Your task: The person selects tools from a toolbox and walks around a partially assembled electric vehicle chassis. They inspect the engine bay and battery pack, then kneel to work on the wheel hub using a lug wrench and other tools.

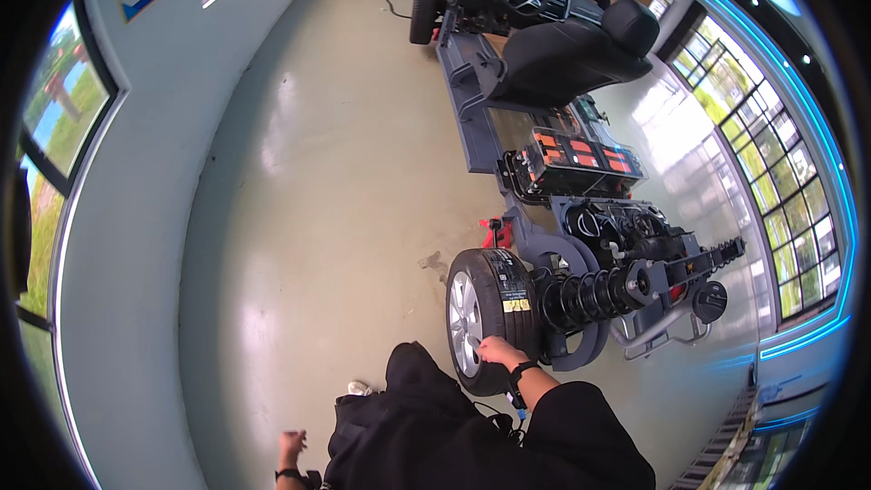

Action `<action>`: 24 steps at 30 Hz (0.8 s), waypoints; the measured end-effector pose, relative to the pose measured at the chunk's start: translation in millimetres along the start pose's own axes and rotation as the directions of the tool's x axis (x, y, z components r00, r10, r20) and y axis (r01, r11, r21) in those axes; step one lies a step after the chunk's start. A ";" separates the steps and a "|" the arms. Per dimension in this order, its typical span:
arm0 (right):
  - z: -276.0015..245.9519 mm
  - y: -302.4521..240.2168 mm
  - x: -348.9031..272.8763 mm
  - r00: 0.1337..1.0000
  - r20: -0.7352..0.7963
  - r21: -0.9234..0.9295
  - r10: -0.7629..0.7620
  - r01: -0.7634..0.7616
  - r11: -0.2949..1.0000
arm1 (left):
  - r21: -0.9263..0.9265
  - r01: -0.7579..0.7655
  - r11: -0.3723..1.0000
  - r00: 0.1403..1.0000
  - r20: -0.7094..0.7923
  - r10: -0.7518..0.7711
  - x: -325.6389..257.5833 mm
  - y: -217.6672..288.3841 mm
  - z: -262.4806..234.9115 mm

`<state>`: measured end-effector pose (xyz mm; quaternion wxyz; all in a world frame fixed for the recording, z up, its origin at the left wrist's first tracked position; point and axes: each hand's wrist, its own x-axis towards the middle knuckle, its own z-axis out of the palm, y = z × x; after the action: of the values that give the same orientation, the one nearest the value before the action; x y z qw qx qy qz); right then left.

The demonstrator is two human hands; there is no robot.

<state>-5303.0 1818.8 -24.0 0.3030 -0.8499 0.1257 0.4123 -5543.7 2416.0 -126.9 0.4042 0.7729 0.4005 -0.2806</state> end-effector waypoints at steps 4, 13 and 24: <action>-16.2 -3.1 14.7 0.993 -0.095 0.243 0.072 -0.047 0.969 | 0.151 -0.238 0.960 0.963 -0.092 0.253 96.2 204.5 -113.1; -98.4 -67.6 184.7 0.976 -0.164 0.165 -0.144 0.171 0.971 | 0.162 -0.538 0.827 0.843 0.115 0.525 239.5 502.0 -113.4; -254.5 -284.7 272.0 0.921 -0.390 0.480 0.029 0.176 0.859 | 0.612 -0.166 0.773 0.864 0.468 -0.184 413.4 652.6 -155.1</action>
<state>-4841.1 1894.6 3.1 0.5006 -0.8084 0.2531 0.1783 -4758.9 2480.0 -98.9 0.2085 0.7605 0.1665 -0.5920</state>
